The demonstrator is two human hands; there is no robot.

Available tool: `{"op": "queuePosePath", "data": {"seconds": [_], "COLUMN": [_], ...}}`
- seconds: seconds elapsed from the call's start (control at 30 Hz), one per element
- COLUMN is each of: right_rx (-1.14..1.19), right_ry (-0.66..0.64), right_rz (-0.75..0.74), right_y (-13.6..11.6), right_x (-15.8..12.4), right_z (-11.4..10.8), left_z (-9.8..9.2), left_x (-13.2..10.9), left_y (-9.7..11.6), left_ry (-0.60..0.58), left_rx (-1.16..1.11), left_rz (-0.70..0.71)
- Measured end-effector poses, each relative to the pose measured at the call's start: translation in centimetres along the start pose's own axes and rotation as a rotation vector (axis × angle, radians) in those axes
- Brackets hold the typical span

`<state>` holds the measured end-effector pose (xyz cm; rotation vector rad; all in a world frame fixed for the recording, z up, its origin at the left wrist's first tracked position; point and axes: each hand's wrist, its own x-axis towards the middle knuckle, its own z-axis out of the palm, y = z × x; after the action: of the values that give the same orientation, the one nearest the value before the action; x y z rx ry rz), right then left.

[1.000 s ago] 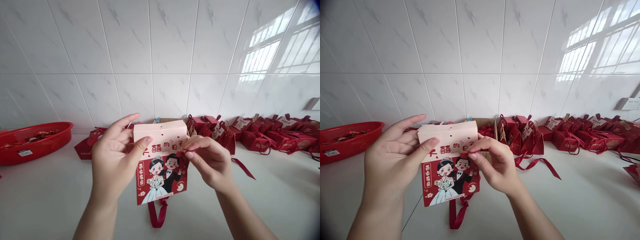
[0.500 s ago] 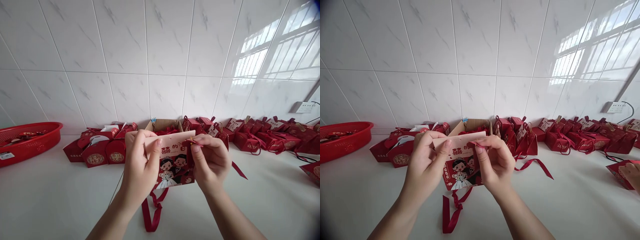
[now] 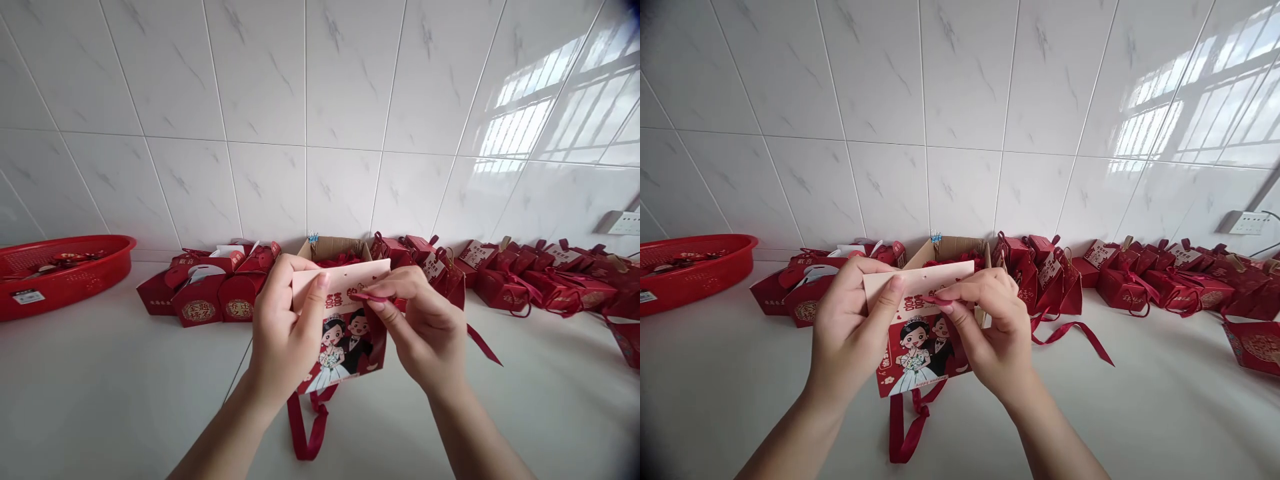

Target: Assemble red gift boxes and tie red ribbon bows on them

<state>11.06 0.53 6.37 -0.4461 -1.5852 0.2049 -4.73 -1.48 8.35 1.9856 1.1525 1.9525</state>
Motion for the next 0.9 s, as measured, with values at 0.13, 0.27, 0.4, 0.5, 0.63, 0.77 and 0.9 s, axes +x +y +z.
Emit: {"op": "queuePosePath", "data": {"seconds": [0.13,0.27,0.4,0.5,0.63,0.77,0.9], "right_rx": [-0.119,-0.135,-0.116,-0.111,-0.068,-0.059,0.038], "right_ry": [0.059,0.050,-0.002,-0.015,-0.006,0.028,0.158], "right_rz": [-0.074,-0.144,-0.153,-0.167,-0.123,-0.123,-0.105], "right_y": [-0.2,-0.5,-0.8,-0.8,-1.0,-1.2,-1.0], "right_x": [0.1,0.2,0.1,0.1,-0.1,-0.1,-0.1], "right_z": [-0.1,-0.1,-0.2,-0.2,-0.2,0.1,0.5], "left_z": [-0.1,-0.2,-0.3,-0.4,-0.5,-0.5,-0.2], "left_x": [-0.1,-0.2,-0.3,-0.4,-0.6,-0.7,-0.8], "left_y": [0.3,0.7,0.8,0.8,0.9,1.0,1.0], "left_ry": [-0.058,-0.161,-0.161,-0.169,-0.231,-0.250,-0.254], "left_rx": [-0.078,-0.186,-0.215,-0.237,-0.266,-0.265,-0.251], "left_rz": [0.112,0.170,0.206,0.207,0.169,0.174,0.185]}}
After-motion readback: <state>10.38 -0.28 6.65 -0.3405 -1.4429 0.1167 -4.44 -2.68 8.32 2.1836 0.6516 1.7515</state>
